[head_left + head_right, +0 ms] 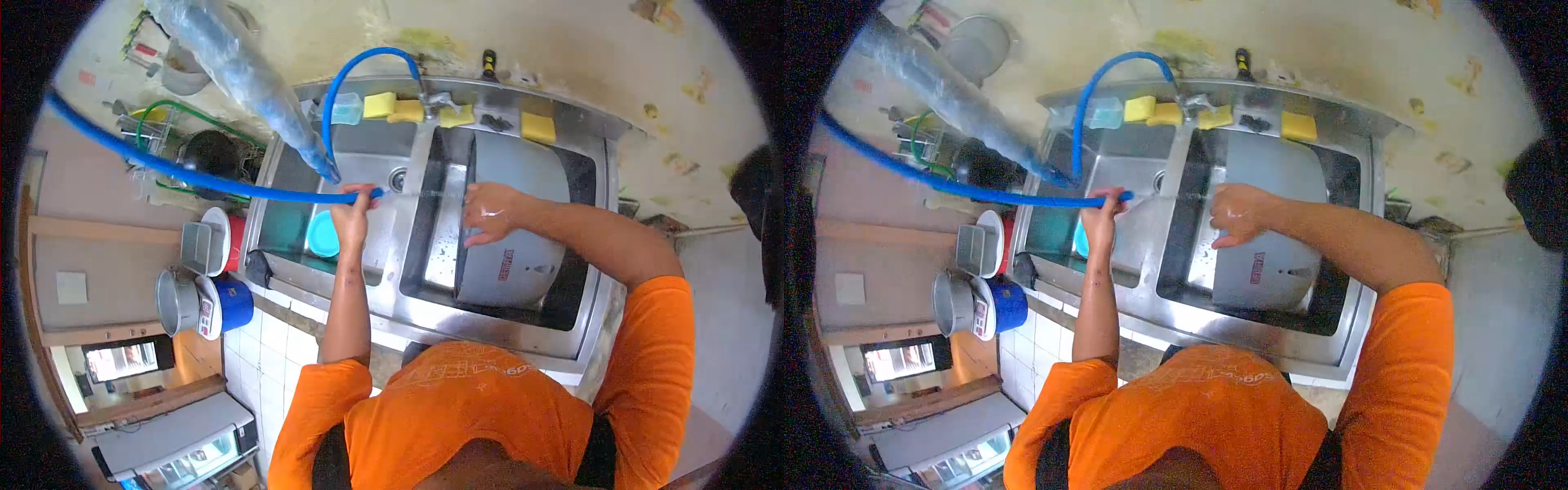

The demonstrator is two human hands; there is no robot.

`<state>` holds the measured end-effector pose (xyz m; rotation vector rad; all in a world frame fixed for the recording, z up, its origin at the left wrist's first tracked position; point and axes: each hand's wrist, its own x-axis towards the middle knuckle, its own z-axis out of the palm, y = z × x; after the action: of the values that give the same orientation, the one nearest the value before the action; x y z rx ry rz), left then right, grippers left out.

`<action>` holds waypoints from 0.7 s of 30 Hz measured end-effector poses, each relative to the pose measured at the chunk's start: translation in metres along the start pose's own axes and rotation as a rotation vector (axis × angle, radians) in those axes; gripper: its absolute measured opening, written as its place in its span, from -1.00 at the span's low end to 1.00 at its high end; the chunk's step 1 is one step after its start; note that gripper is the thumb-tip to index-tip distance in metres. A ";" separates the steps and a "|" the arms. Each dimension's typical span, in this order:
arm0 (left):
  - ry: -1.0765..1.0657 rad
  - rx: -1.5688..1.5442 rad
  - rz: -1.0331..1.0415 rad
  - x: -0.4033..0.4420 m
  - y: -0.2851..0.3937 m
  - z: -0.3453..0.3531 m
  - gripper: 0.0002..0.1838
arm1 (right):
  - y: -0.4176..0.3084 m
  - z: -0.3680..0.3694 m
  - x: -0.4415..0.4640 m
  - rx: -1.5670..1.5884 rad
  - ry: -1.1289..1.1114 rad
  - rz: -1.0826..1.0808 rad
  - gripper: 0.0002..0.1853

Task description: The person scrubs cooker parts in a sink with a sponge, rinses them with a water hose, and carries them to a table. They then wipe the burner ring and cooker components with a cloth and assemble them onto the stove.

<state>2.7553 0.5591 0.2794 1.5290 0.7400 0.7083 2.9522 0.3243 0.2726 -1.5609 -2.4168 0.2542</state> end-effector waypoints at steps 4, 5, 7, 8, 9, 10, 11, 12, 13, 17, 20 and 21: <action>0.776 0.252 0.268 0.000 -0.096 0.001 -0.78 | 0.027 -0.027 0.006 -0.139 -0.179 0.082 -0.40; 0.931 0.283 0.275 -0.004 -0.099 0.022 -0.82 | 0.024 -0.019 0.006 -0.118 -0.196 0.094 -0.38; 0.432 -0.103 -0.125 0.013 -0.091 0.080 -0.83 | 0.022 -0.013 0.007 -0.117 -0.220 0.094 -0.36; 0.128 -0.217 -0.351 0.037 -0.106 0.103 -0.75 | 0.018 -0.013 0.006 -0.123 -0.227 0.077 -0.35; -0.009 -0.287 -0.472 0.068 -0.104 0.133 -0.71 | 0.014 -0.020 0.008 -0.116 -0.247 0.077 -0.35; -0.156 -0.347 -0.591 0.096 -0.109 0.160 -0.67 | 0.006 -0.024 0.011 -0.105 -0.264 0.081 -0.35; -0.165 -0.379 -0.570 0.124 -0.113 0.186 -0.67 | 0.003 -0.023 0.012 -0.108 -0.247 0.096 -0.36; -0.176 -0.420 -0.644 0.150 -0.120 0.210 -0.65 | 0.001 -0.018 0.012 -0.110 -0.231 0.112 -0.38; -0.187 -0.459 -0.723 0.170 -0.128 0.230 -0.63 | -0.002 -0.012 0.013 -0.102 -0.173 0.117 -0.39; -0.272 -0.565 -0.753 0.229 -0.137 0.281 -0.62 | -0.010 -0.002 0.020 -0.147 -0.096 0.133 -0.41; -0.410 -0.695 -0.626 0.262 -0.129 0.293 -0.51 | -0.017 -0.004 0.026 -0.118 -0.122 0.146 -0.39; -0.331 -0.597 -0.703 0.250 -0.088 0.282 -0.51 | -0.022 -0.008 0.028 -0.148 -0.122 0.168 -0.39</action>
<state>3.1259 0.5923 0.1734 0.7304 0.6698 0.1093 2.9250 0.3407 0.2897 -1.8685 -2.4471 0.2110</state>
